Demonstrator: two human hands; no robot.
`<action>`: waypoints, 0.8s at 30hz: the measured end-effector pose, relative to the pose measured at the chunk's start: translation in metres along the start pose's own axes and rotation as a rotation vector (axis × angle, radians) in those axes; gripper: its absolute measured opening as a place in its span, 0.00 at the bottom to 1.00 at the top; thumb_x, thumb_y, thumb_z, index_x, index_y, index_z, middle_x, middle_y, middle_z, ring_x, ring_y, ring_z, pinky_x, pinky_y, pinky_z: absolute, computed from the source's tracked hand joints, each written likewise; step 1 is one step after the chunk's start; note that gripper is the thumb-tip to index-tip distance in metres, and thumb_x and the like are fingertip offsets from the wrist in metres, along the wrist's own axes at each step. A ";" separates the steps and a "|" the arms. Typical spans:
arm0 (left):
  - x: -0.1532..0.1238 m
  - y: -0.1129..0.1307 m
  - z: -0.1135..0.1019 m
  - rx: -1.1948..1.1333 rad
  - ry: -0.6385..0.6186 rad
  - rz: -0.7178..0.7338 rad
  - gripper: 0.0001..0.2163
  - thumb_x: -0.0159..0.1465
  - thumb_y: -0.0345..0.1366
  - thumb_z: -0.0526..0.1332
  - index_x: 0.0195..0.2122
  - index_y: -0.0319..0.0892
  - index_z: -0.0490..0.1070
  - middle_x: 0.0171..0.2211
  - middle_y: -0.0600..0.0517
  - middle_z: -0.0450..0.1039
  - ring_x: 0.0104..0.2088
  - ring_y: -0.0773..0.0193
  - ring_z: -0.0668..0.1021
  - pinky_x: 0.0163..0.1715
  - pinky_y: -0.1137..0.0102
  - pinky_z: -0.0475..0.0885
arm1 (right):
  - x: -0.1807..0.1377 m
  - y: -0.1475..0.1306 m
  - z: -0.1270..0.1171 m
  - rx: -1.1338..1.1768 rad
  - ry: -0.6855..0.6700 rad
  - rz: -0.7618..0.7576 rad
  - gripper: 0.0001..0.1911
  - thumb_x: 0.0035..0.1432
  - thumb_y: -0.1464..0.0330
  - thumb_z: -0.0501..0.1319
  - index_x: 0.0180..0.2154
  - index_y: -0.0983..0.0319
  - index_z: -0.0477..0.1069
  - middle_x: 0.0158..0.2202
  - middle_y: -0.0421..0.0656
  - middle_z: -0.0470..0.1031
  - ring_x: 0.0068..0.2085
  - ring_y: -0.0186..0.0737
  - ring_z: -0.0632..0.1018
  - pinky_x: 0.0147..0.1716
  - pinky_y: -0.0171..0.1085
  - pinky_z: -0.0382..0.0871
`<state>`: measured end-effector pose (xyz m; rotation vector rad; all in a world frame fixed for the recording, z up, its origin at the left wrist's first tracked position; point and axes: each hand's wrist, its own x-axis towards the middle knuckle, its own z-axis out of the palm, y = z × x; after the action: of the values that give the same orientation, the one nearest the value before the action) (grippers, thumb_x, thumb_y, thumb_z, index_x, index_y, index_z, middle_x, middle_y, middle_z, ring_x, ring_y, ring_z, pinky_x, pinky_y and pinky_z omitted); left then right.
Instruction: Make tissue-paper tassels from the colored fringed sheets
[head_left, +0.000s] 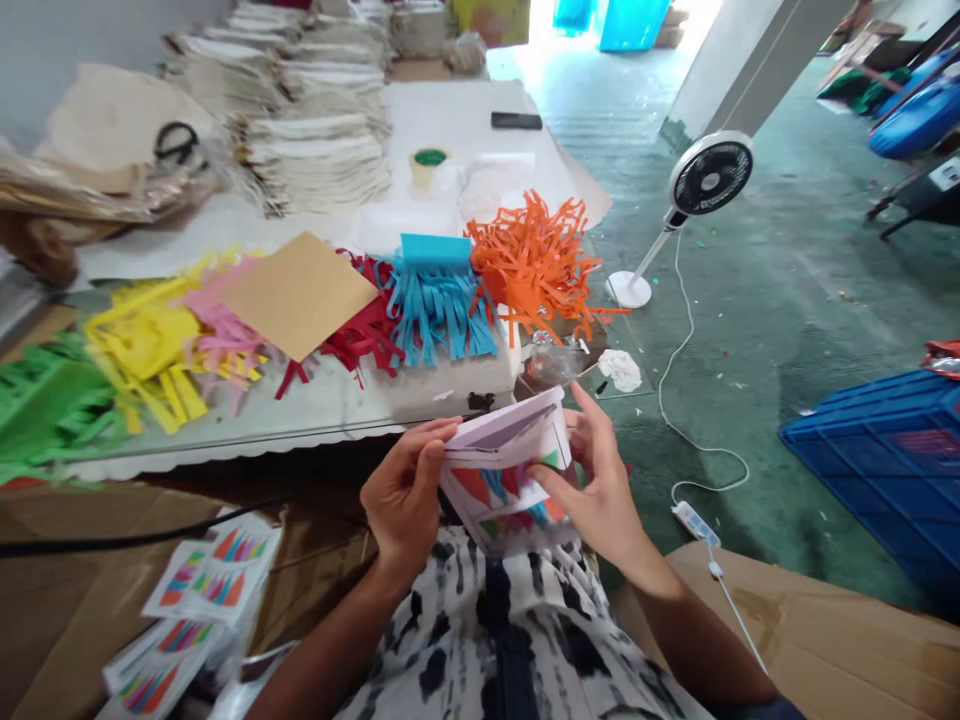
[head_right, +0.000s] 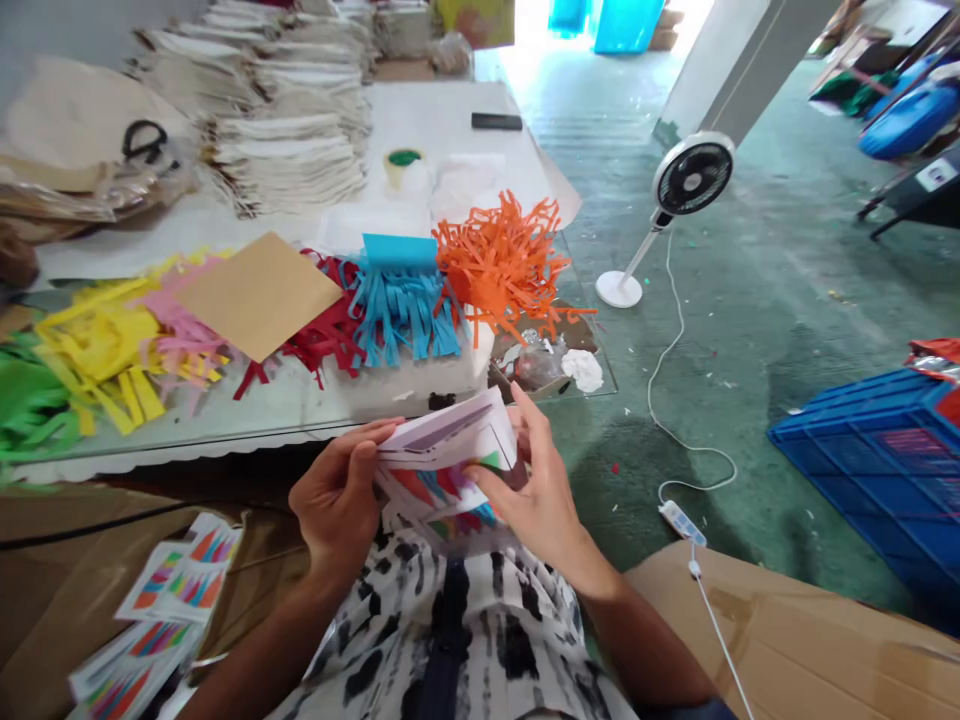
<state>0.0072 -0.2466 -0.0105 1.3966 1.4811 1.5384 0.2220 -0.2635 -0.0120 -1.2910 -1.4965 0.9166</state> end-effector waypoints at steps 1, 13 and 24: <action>-0.002 0.000 0.000 -0.008 -0.021 -0.019 0.10 0.73 0.41 0.64 0.43 0.45 0.85 0.45 0.49 0.85 0.47 0.60 0.84 0.50 0.69 0.78 | -0.002 0.002 -0.003 -0.053 -0.002 -0.064 0.46 0.66 0.62 0.68 0.75 0.49 0.46 0.67 0.52 0.68 0.61 0.49 0.77 0.59 0.51 0.76; -0.018 -0.017 -0.008 -0.298 -0.405 0.109 0.19 0.58 0.42 0.78 0.45 0.43 0.74 0.53 0.41 0.83 0.55 0.49 0.85 0.50 0.61 0.82 | 0.000 -0.006 -0.035 -0.240 -0.102 -0.235 0.23 0.61 0.60 0.74 0.51 0.54 0.65 0.55 0.48 0.71 0.59 0.50 0.75 0.53 0.48 0.76; 0.010 0.002 -0.021 -0.144 -0.613 0.392 0.13 0.59 0.20 0.72 0.39 0.42 0.73 0.53 0.42 0.83 0.49 0.53 0.87 0.44 0.65 0.86 | -0.008 0.006 -0.027 -0.083 0.013 -0.280 0.28 0.55 0.63 0.78 0.52 0.51 0.68 0.53 0.43 0.76 0.49 0.43 0.81 0.39 0.39 0.79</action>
<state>-0.0149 -0.2446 -0.0025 1.9222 0.7453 1.2234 0.2496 -0.2710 -0.0116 -1.1069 -1.6690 0.6691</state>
